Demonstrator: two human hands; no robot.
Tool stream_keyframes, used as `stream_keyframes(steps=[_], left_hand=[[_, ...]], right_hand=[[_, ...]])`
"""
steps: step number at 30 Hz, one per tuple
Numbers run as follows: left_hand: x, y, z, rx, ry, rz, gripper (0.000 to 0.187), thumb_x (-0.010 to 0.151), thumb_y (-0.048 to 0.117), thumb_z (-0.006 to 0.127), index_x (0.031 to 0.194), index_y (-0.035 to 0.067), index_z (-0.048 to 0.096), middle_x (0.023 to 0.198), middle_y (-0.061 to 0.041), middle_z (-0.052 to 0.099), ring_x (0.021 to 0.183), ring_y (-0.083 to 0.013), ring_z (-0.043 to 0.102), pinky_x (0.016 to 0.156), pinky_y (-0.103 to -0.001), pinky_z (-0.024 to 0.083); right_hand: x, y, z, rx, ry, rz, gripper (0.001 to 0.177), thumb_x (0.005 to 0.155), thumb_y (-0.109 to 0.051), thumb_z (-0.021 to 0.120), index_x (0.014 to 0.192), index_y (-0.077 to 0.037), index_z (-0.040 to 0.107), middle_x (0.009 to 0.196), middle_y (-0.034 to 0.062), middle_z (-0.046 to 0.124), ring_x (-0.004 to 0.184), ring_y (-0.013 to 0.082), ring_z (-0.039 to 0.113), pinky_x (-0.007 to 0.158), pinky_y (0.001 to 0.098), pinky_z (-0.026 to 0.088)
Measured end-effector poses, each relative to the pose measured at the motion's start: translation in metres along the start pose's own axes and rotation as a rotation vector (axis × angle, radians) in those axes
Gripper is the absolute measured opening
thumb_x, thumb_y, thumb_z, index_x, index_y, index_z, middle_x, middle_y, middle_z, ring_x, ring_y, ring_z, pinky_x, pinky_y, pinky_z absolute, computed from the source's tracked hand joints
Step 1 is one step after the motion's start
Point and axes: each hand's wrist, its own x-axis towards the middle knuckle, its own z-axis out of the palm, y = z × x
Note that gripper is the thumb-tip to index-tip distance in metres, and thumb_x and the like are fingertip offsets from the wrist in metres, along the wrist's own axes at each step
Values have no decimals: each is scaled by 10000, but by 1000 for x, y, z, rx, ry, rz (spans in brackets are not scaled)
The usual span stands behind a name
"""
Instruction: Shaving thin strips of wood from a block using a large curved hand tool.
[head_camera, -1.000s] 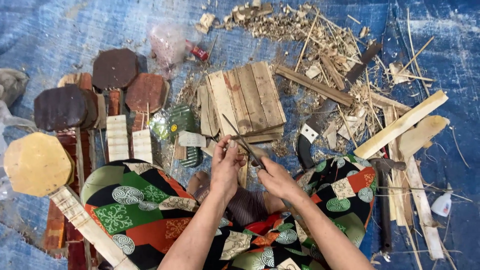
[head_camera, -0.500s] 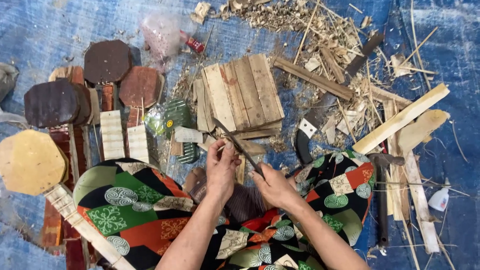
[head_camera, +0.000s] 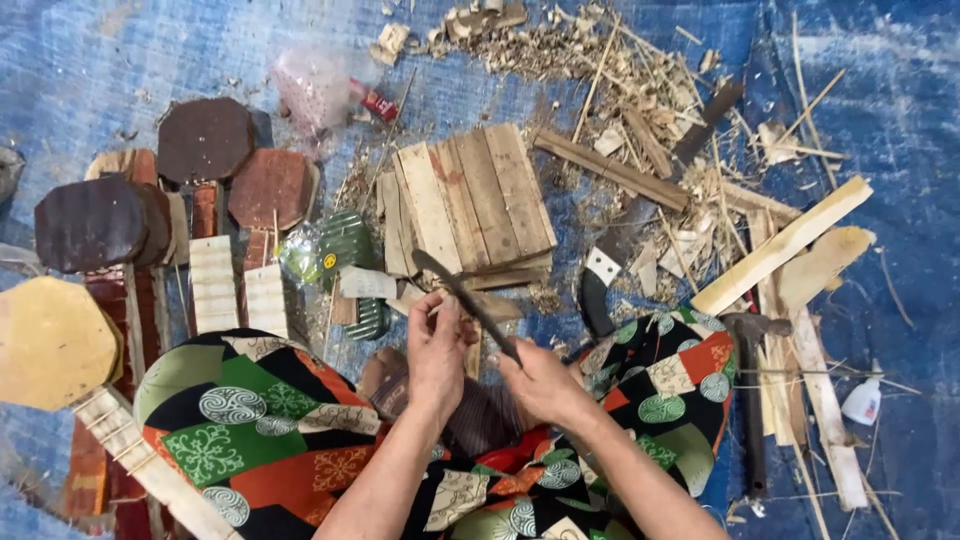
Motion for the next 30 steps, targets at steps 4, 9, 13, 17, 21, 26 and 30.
stream_keyframes(steps=[4,9,13,17,21,26,30], left_hand=[[-6,-1,-6,-33,10,19,418,995,255,677,1280,13,490,975,-109,458,733,-185,595,623,-269,559],[5,-7,-9,-45,-14,50,466,1007,285,668,1294,-19,464,971,-116,473,759,-193,611,629,-259,559],[3,-7,-10,21,-41,47,423,1053,290,581,1310,-16,441,986,-90,453,790,-167,562,656,-289,541],[8,-11,-10,7,23,83,422,1007,303,663,1277,27,490,942,-72,470,733,-157,584,561,-214,544],[12,-16,-14,-7,32,97,468,993,329,683,1279,16,486,935,-80,476,717,-169,593,540,-227,553],[13,-19,-14,43,-74,103,427,1022,384,633,1241,38,513,955,-65,463,794,-149,534,614,-269,513],[6,-20,-10,63,-42,104,387,1036,328,626,1242,27,496,934,-54,464,759,-135,552,606,-255,520]], right_hand=[[-2,4,4,-31,-20,-37,276,1049,-289,534,920,-74,648,722,194,690,695,351,667,665,416,545],[-10,-13,-8,12,4,-23,275,1046,-273,544,930,-59,671,743,190,720,738,314,698,698,417,569],[-20,-15,-9,7,58,-31,257,1033,-283,571,927,-78,684,715,177,728,719,268,687,695,434,563],[6,10,7,-130,33,-13,228,997,-314,602,998,-96,669,839,222,732,865,436,711,726,496,546],[1,-2,5,-135,19,0,257,1017,-299,556,1009,-68,669,840,246,730,847,468,704,727,508,553],[-2,0,1,-131,58,19,216,998,-316,593,967,-124,687,758,166,733,758,302,721,669,443,556],[-21,-21,-8,-114,95,41,238,992,-378,613,968,-165,716,809,124,772,840,306,752,745,407,584]])
